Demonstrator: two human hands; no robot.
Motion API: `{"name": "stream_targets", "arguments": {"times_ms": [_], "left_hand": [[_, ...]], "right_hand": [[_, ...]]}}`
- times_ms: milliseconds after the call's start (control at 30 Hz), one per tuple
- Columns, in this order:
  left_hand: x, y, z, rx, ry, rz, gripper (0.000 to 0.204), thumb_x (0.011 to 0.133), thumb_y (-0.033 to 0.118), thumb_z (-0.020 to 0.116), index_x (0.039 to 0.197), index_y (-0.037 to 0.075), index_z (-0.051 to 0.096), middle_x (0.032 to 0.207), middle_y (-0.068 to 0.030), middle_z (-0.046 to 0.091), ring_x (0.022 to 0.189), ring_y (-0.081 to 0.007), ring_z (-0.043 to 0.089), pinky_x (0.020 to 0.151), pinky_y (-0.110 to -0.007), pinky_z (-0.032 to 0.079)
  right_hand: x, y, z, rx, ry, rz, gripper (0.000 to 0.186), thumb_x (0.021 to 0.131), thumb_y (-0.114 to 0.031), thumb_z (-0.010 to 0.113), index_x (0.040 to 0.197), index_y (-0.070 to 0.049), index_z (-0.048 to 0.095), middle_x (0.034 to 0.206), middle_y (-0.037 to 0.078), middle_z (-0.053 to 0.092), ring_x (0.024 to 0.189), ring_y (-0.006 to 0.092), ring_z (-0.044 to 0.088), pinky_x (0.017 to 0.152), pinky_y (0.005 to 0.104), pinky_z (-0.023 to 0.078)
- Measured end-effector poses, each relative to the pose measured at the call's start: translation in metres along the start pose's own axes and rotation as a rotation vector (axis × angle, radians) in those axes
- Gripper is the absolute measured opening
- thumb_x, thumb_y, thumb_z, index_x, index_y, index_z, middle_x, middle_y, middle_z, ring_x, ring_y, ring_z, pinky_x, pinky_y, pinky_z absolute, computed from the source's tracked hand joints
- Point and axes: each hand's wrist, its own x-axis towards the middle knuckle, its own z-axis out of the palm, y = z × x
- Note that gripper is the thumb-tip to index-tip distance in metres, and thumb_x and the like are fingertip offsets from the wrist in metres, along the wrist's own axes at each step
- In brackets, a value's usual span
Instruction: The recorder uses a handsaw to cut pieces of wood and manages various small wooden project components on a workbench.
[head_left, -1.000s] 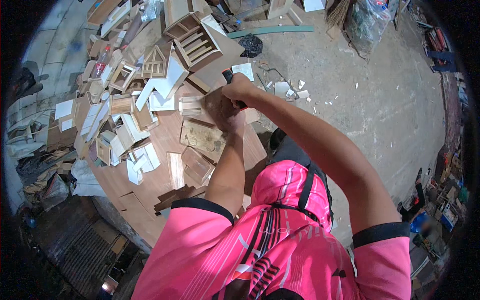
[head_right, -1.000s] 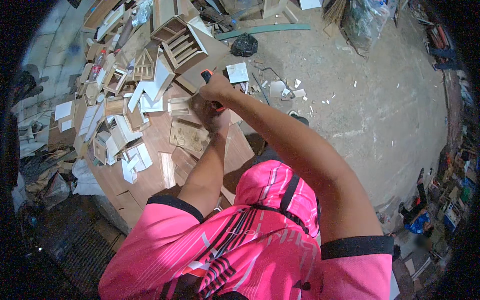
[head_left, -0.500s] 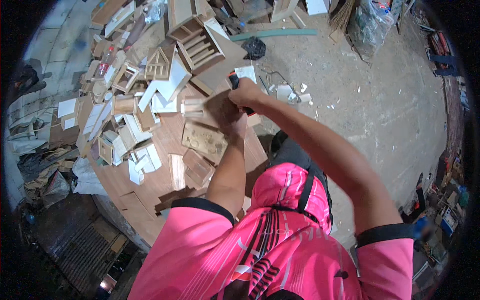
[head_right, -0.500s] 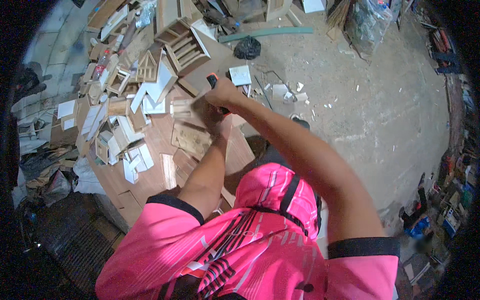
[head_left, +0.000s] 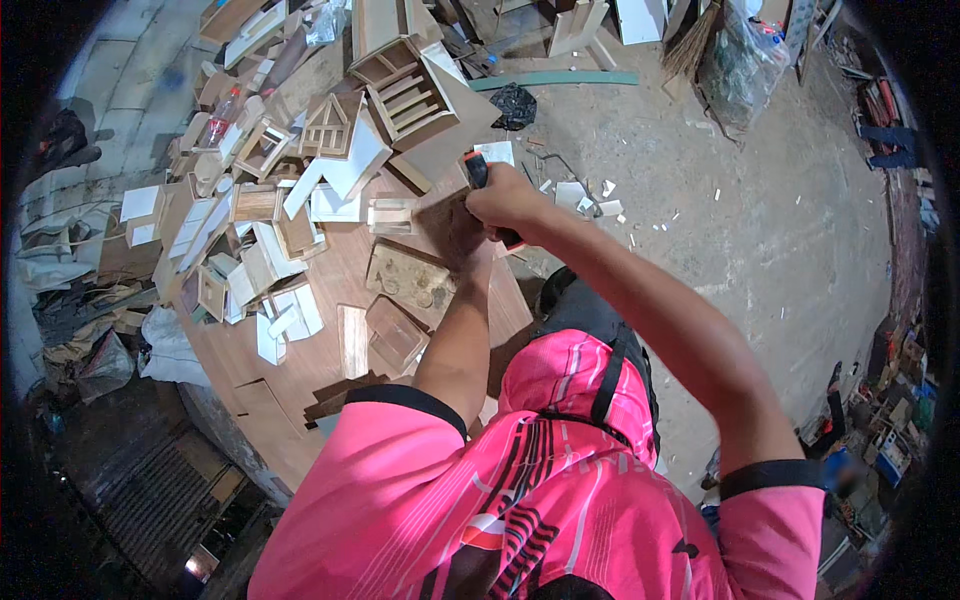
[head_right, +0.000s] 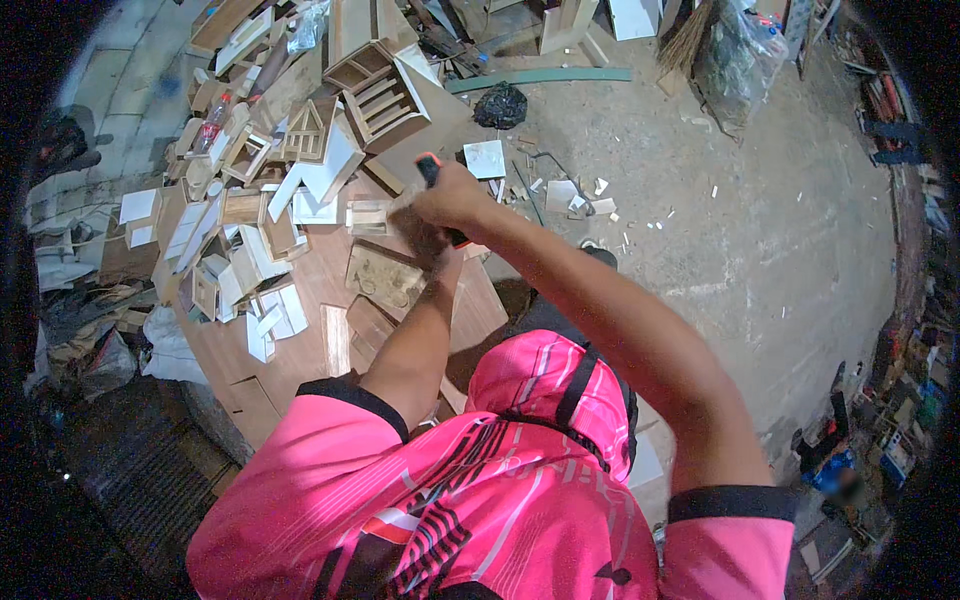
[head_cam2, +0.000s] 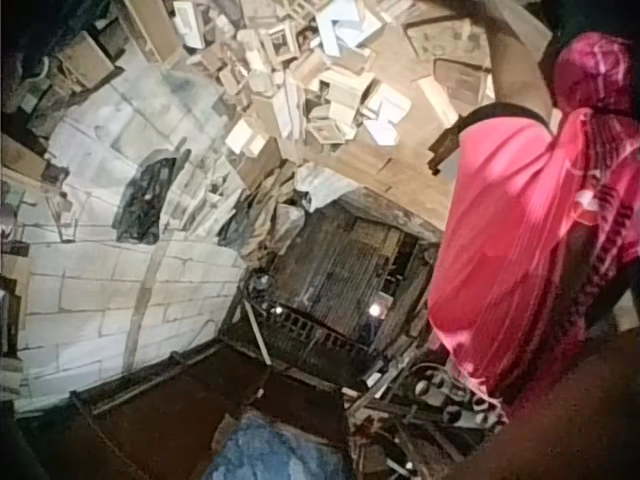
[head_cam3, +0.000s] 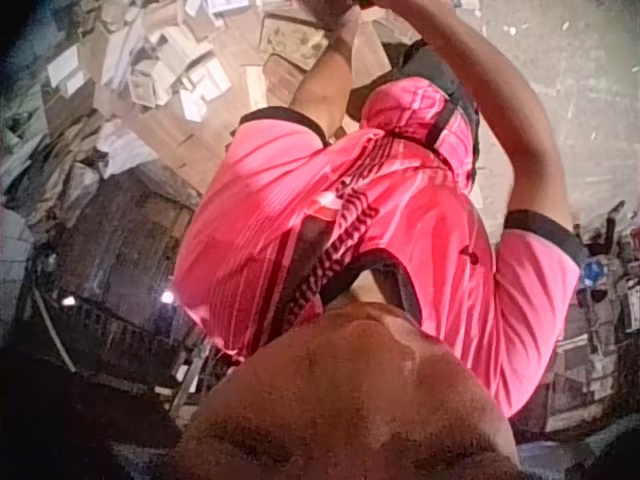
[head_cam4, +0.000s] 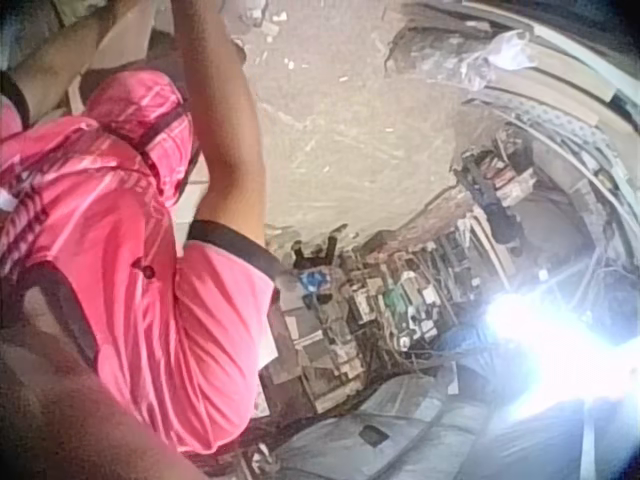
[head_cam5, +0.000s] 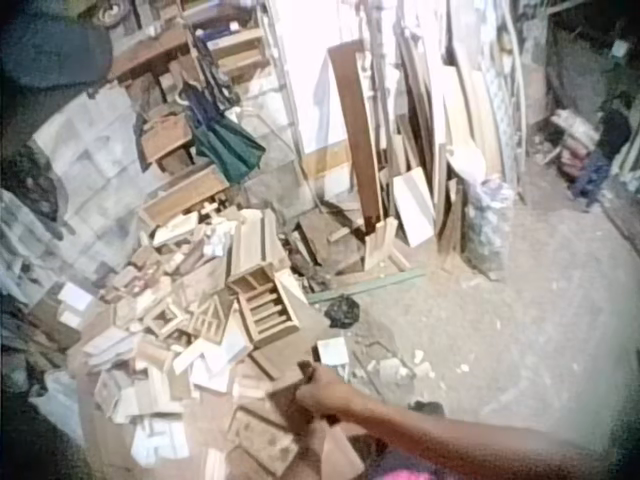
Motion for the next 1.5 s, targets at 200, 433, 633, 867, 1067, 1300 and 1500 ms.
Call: {"name": "stream_targets", "arguments": {"times_ms": [200,433,633,867,1067,1300,1500], "left_hand": [[0.004,0.009,-0.01,0.091,-0.01,0.017,0.035,0.082,0.026,0.062,0.113,0.011,0.053,0.106,-0.009,0.06,0.106,-0.0223,0.055,0.088,-0.034,0.043],[0.001,-0.007,0.003,0.028,-0.083,-0.005,0.035,0.082,0.029,0.062,0.111,0.011,0.053,0.105,-0.0099,0.061,0.103,-0.0259,0.057,0.083,-0.039,0.046],[-0.004,-0.01,0.007,-0.041,0.095,0.018,0.039,0.077,0.026,0.068,0.11,0.01,0.054,0.105,-0.0094,0.06,0.102,-0.0244,0.057,0.082,-0.037,0.046],[-0.005,0.006,-0.01,-0.103,0.004,0.04,0.038,0.077,0.021,0.07,0.109,0.007,0.055,0.103,-0.0099,0.06,0.099,-0.0245,0.057,0.081,-0.036,0.046],[0.0,0.014,-0.006,-0.137,-0.055,0.09,0.029,0.081,0.019,0.063,0.106,0.007,0.054,0.099,-0.0104,0.061,0.095,-0.0267,0.059,0.078,-0.037,0.047],[0.004,0.022,-0.015,-0.122,0.073,0.074,0.024,0.082,0.014,0.059,0.103,0.005,0.052,0.095,-0.0127,0.061,0.09,-0.0296,0.06,0.075,-0.038,0.047],[-0.002,0.019,-0.012,-0.069,-0.005,-0.048,0.024,0.08,0.017,0.061,0.099,0.005,0.052,0.097,-0.0166,0.063,0.093,-0.0334,0.06,0.079,-0.042,0.046]], "right_hand": [[0.046,0.01,0.013,0.003,0.121,0.077,0.018,0.072,-0.01,0.057,0.074,0.009,0.056,0.065,0.014,0.059,0.05,0.023,0.059,0.042,0.0363,0.044],[-0.003,0.011,-0.011,0.056,0.015,-0.061,0.013,0.072,-0.008,0.055,0.068,0.004,0.054,0.062,0.014,0.058,0.048,0.0215,0.058,0.042,0.0359,0.045],[0.05,0.012,0.018,-0.091,0.183,-0.067,0.014,0.071,-0.004,0.053,0.079,0.007,0.053,0.056,0.011,0.053,0.043,0.0206,0.054,0.038,0.0349,0.041],[0.012,0.014,-0.001,0.064,-0.018,-0.089,0.02,0.068,-0.011,0.061,0.071,0.009,0.058,0.062,0.015,0.059,0.051,0.0231,0.06,0.046,0.0379,0.047],[0.033,0.02,0.013,-0.14,0.177,-0.078,0.025,0.069,-0.014,0.064,0.074,0.01,0.06,0.067,0.018,0.062,0.06,0.0266,0.065,0.053,0.0385,0.05],[0.046,0.006,0.013,-0.131,0.107,0.063,0.026,0.07,-0.013,0.06,0.082,0.01,0.06,0.074,0.017,0.064,0.069,0.0267,0.066,0.059,0.0369,0.051],[0.023,-0.008,0.0,-0.114,0.031,0.081,0.02,0.073,-0.011,0.058,0.077,0.008,0.061,0.074,0.017,0.063,0.063,0.0242,0.064,0.052,0.0361,0.05]]}}
